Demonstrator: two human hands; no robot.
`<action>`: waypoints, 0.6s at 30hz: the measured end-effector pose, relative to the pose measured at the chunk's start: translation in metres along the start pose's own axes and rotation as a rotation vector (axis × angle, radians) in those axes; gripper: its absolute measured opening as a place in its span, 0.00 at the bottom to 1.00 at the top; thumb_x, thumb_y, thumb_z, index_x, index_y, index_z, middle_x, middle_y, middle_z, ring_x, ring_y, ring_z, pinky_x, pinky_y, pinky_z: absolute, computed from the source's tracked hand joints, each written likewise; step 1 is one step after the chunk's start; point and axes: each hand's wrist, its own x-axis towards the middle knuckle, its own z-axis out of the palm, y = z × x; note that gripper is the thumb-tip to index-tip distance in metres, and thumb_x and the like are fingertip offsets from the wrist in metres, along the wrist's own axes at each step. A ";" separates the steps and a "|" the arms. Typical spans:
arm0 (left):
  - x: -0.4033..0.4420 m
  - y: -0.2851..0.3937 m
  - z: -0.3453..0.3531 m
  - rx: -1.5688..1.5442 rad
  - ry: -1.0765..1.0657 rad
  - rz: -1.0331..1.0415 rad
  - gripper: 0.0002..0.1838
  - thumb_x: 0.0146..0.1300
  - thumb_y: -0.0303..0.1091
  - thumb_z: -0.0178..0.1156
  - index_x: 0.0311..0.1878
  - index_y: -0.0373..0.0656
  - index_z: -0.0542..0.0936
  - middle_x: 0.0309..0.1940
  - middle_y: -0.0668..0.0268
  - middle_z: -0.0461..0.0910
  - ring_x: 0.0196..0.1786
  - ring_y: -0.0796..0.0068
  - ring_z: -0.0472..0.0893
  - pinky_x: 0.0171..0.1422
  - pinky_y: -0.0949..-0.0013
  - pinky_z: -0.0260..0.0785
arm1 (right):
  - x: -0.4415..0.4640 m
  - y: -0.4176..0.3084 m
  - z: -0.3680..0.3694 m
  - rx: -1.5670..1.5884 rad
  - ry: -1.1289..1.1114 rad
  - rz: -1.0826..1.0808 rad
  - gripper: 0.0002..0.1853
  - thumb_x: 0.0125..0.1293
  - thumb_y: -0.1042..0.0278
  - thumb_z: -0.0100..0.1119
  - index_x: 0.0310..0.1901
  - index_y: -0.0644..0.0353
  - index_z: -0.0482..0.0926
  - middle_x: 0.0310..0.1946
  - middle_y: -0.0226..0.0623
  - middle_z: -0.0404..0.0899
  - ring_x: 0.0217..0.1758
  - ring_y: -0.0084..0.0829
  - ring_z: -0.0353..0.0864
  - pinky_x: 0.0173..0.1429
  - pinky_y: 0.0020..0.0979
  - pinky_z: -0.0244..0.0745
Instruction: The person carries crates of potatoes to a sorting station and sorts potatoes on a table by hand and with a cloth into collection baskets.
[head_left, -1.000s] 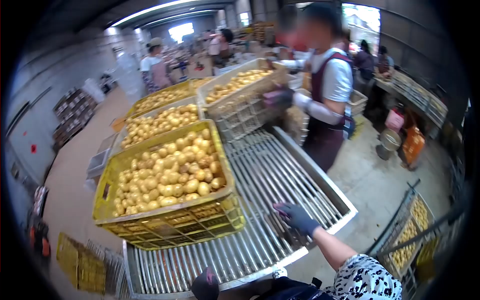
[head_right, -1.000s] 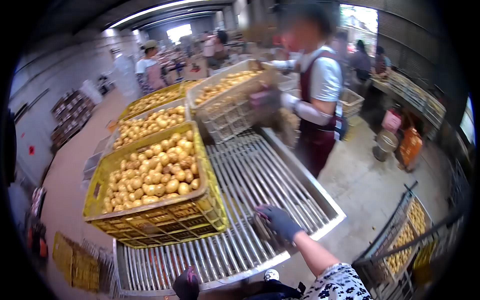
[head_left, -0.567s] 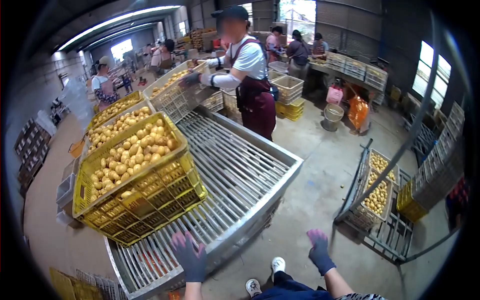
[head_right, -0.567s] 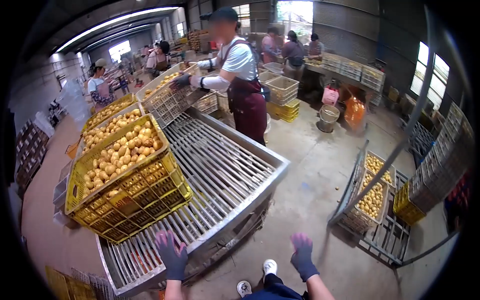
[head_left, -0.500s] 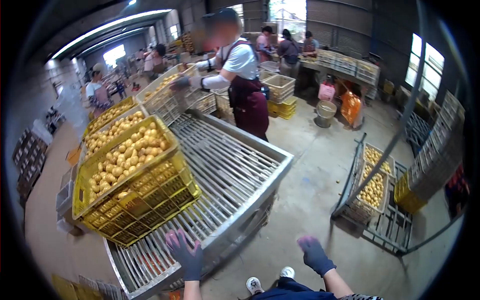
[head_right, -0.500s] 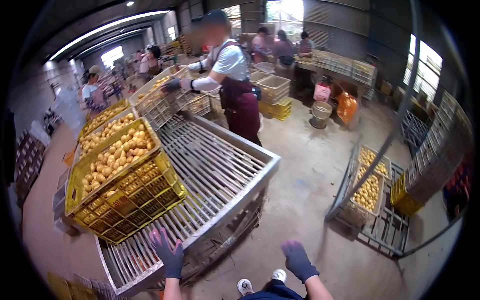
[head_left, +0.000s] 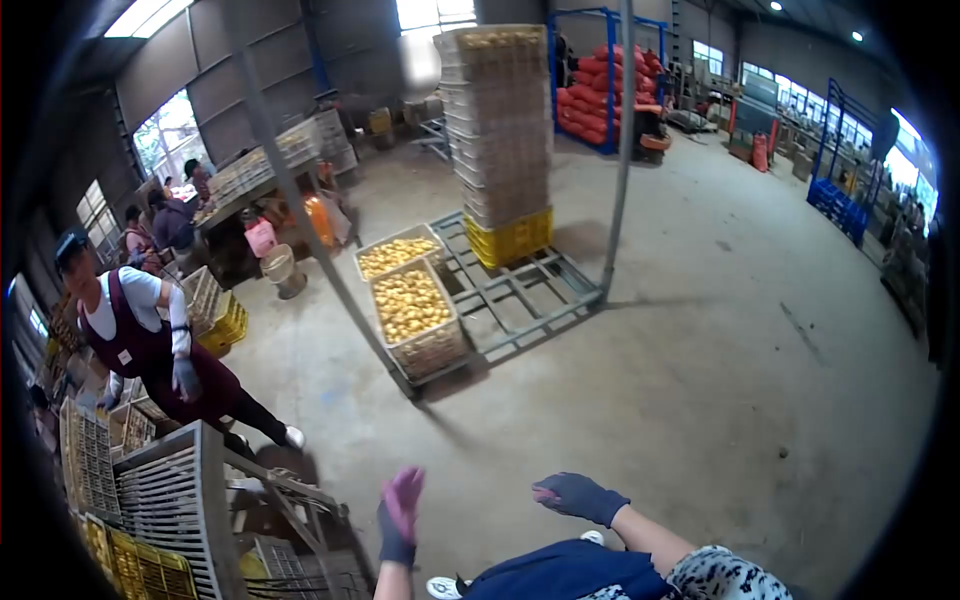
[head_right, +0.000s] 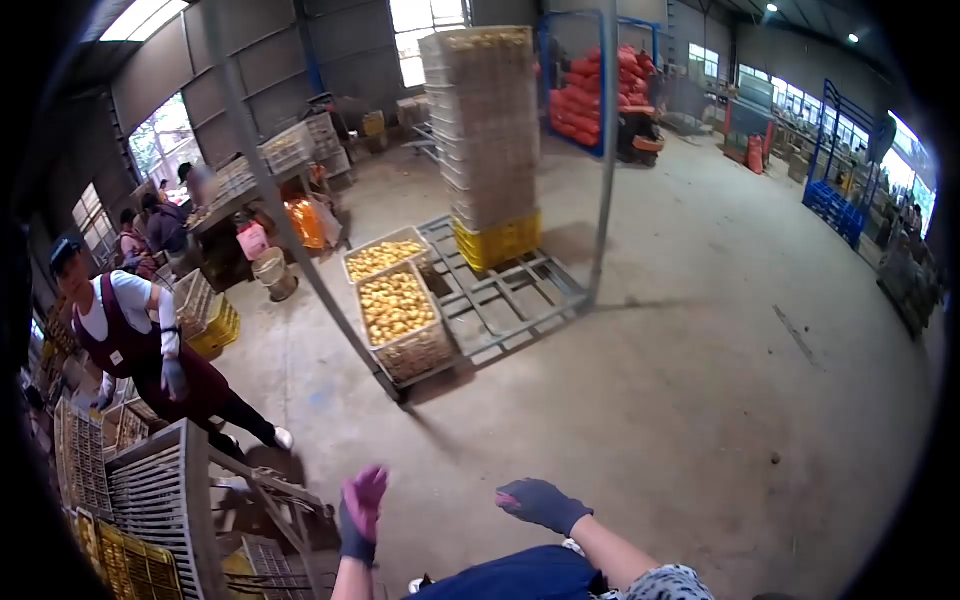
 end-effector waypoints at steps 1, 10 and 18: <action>0.021 -0.013 0.048 -0.201 0.010 -0.057 0.33 0.75 0.53 0.31 0.65 0.30 0.61 0.63 0.49 0.66 0.67 0.53 0.66 0.74 0.57 0.55 | -0.020 0.006 -0.017 0.017 -0.004 0.015 0.10 0.66 0.60 0.49 0.37 0.56 0.76 0.36 0.43 0.79 0.45 0.45 0.76 0.51 0.41 0.71; 0.119 -0.105 0.375 -0.835 -0.296 -0.420 0.34 0.69 0.58 0.41 0.64 0.38 0.67 0.61 0.52 0.71 0.65 0.57 0.69 0.75 0.55 0.53 | -0.044 0.074 -0.151 0.286 -0.110 0.351 0.22 0.69 0.48 0.49 0.37 0.62 0.78 0.29 0.43 0.78 0.32 0.43 0.76 0.40 0.38 0.71; 0.246 -0.169 0.458 -0.698 -0.275 -0.420 0.32 0.68 0.58 0.45 0.61 0.39 0.69 0.57 0.53 0.74 0.62 0.56 0.72 0.72 0.56 0.58 | 0.006 0.201 -0.221 0.583 -0.016 0.252 0.17 0.69 0.53 0.52 0.37 0.60 0.78 0.27 0.32 0.80 0.29 0.27 0.77 0.36 0.30 0.72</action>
